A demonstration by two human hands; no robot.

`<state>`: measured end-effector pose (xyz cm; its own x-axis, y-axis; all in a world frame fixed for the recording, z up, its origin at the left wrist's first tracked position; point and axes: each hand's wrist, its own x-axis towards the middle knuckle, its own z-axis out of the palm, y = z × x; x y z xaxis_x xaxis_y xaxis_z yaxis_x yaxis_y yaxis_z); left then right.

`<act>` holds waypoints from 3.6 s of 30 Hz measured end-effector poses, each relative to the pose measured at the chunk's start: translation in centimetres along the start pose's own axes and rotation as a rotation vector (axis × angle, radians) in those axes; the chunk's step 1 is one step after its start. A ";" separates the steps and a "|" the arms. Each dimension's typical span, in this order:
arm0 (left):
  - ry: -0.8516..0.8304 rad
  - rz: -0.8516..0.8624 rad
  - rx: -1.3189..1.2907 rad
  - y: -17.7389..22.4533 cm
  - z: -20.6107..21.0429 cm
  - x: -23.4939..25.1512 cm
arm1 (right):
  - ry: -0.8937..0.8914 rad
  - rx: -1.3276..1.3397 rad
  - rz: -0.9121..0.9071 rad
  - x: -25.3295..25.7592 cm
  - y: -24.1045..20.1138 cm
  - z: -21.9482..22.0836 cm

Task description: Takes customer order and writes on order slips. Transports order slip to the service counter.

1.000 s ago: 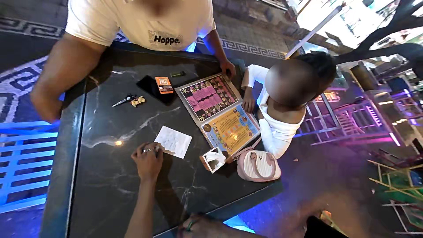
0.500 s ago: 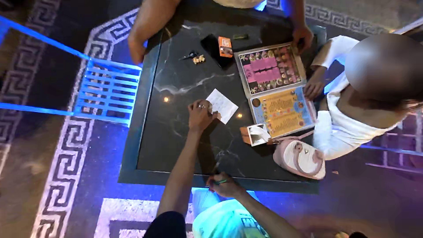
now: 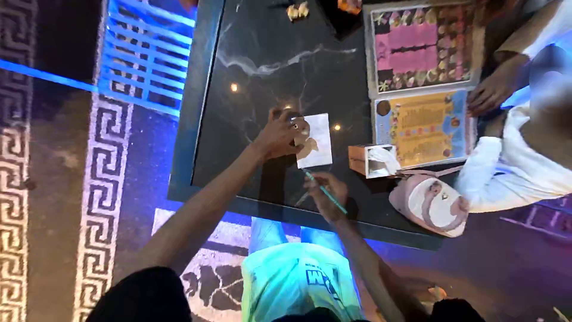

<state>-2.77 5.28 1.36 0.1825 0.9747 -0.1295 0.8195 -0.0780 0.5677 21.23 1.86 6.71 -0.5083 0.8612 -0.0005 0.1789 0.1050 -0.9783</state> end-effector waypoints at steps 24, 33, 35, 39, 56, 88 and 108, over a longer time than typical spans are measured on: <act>0.242 0.242 -0.072 -2.7 2.5 -2.5 | 0.407 -0.462 -0.030 3.6 7.1 6.6; 0.260 0.241 -0.047 -2.5 2.6 -2.5 | 0.450 -0.489 0.039 3.7 6.7 7.0; 0.261 0.241 -0.042 -2.5 2.6 -2.6 | 0.463 -0.474 0.066 3.6 6.6 7.1; 0.266 0.241 -0.042 -2.5 2.6 -2.5 | 0.405 -0.477 0.018 3.5 6.9 6.8; 0.253 0.224 -0.042 -2.4 2.5 -2.5 | 0.449 -0.518 0.067 3.4 6.7 7.2; 0.340 0.290 -0.232 -3.1 2.5 -2.9 | 0.221 -0.747 -0.142 -1.2 8.2 2.5; 0.363 0.127 -0.055 -0.8 3.8 -7.7 | 0.181 -0.777 -0.114 -1.3 7.8 2.5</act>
<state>-2.76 -3.01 -1.17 0.0683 0.9696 0.2350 0.7704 -0.2010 0.6051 21.20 0.32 -1.42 -0.4260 0.8847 0.1893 0.7027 0.4554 -0.5467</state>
